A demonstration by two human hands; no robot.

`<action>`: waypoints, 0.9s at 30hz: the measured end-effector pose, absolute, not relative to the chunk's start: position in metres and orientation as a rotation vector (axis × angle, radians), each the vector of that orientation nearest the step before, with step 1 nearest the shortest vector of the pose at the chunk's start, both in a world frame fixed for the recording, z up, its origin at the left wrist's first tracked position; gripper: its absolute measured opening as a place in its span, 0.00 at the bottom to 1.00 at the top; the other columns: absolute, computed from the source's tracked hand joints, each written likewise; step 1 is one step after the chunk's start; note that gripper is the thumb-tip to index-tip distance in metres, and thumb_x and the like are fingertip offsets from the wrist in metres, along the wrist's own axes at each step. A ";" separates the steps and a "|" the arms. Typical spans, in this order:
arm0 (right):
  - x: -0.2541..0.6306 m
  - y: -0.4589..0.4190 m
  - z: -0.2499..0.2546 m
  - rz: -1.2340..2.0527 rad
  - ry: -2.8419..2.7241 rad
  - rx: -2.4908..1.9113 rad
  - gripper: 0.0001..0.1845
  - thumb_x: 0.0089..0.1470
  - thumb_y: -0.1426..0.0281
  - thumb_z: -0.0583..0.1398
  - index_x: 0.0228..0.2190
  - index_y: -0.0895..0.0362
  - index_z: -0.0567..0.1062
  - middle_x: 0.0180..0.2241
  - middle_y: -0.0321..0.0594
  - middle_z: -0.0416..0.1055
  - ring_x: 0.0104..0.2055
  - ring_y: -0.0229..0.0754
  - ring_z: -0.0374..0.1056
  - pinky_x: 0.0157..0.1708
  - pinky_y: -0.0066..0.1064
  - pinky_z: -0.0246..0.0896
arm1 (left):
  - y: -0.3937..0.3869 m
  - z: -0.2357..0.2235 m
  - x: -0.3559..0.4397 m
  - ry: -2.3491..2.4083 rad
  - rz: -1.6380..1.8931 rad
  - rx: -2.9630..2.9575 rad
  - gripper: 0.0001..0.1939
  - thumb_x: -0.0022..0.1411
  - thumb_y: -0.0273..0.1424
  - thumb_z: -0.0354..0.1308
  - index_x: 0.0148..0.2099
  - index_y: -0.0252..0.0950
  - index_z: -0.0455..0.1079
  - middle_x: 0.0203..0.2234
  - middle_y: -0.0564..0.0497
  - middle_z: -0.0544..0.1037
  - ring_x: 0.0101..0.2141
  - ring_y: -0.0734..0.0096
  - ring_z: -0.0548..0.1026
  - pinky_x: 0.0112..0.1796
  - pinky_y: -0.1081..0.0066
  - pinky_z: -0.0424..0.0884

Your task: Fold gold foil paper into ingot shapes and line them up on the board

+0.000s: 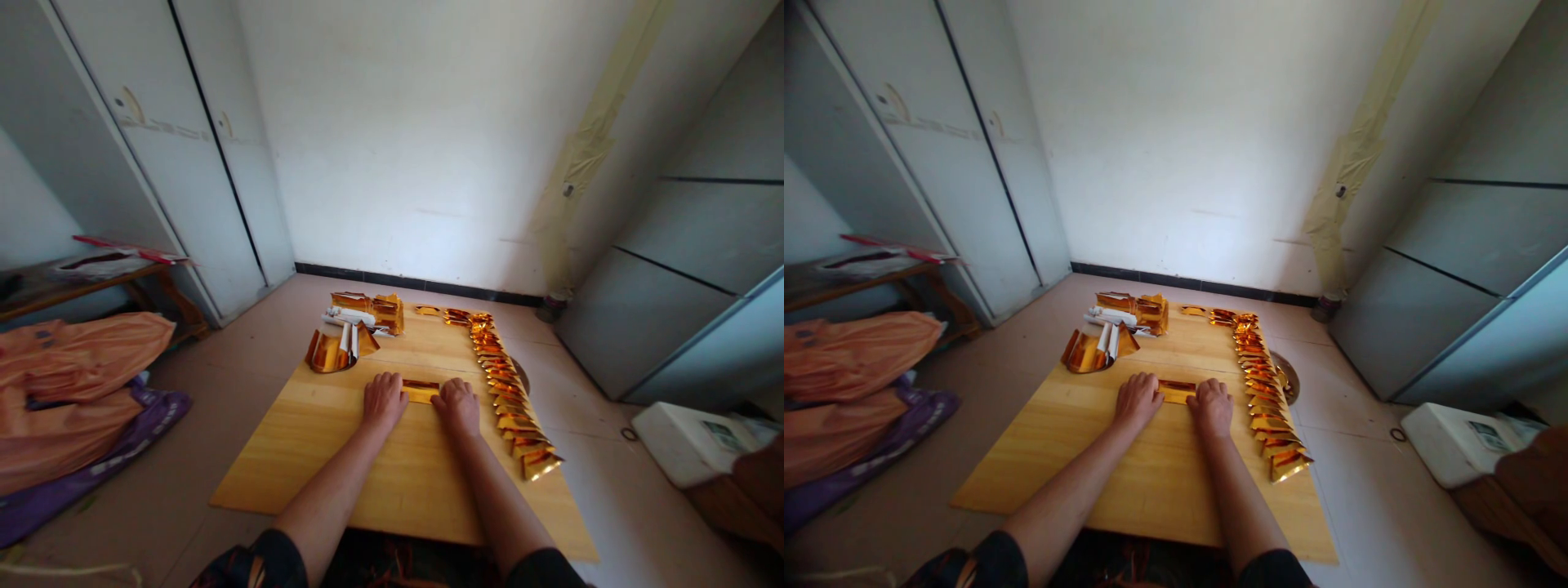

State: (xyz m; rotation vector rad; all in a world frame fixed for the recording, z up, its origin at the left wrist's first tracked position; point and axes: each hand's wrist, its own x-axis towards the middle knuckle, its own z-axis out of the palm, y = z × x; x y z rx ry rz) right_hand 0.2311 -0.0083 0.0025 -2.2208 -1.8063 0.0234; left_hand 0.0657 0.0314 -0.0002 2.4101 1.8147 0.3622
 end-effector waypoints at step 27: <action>0.196 -0.006 0.011 0.212 -1.701 -2.339 0.12 0.51 0.59 0.60 0.32 0.55 0.71 0.36 0.41 0.70 0.39 0.43 0.68 0.35 0.31 0.53 | 0.032 -0.004 0.066 1.616 0.492 2.272 0.05 0.57 0.32 0.58 0.36 0.43 0.74 0.38 0.53 0.76 0.44 0.65 0.69 0.43 0.65 0.59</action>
